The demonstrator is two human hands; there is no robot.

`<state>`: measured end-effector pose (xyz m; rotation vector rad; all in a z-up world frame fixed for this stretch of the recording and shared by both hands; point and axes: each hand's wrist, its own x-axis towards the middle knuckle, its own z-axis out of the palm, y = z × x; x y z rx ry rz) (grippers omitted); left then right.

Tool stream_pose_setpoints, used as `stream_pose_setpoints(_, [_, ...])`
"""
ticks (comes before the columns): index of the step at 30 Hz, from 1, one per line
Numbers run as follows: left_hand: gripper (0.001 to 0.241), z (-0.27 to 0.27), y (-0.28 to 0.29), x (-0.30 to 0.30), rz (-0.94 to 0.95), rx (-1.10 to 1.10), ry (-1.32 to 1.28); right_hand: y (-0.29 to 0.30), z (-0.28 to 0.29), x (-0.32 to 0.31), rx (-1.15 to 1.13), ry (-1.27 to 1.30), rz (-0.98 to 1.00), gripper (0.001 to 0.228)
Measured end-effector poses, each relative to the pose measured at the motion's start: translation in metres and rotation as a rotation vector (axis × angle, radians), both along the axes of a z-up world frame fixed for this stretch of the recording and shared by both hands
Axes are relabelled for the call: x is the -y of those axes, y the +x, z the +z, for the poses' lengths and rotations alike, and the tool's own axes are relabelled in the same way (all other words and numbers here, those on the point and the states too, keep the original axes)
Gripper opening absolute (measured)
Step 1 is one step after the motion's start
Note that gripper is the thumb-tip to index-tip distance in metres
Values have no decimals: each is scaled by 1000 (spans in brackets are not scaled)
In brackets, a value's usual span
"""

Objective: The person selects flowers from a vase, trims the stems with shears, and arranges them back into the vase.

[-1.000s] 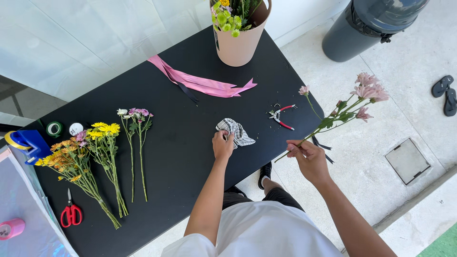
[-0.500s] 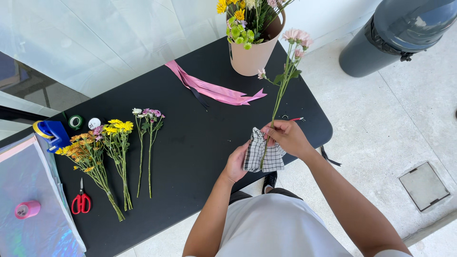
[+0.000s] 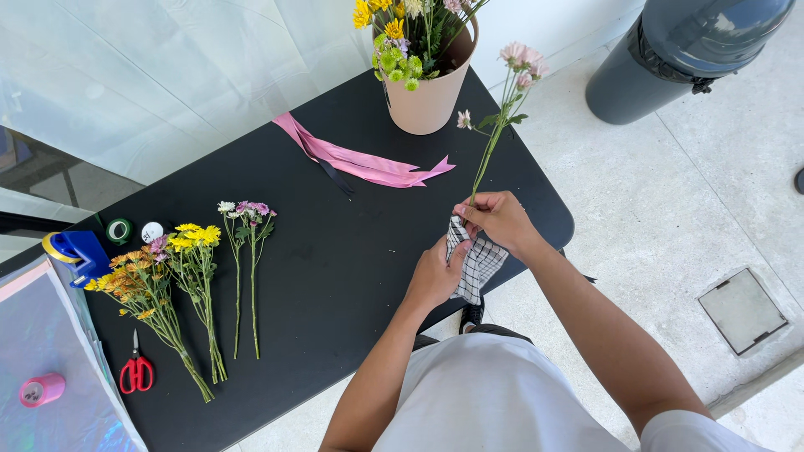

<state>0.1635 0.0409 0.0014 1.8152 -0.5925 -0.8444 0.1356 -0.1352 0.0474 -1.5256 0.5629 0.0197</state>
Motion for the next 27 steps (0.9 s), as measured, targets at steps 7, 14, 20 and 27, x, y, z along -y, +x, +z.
stream_pose_setpoints(7, [53,39,-1,11,-29,62,53,-5,-5,11,87,47,-53,13])
stream_pose_setpoints(14, [52,52,6,6,-96,62,-17,0,19,19,128,42,-71,14])
stream_pose_setpoints(20, [61,34,8,3,-81,237,111,4,42,30,160,-66,-143,14])
stream_pose_setpoints(27, [62,45,20,-13,86,157,-10,4,65,35,195,-149,-179,17])
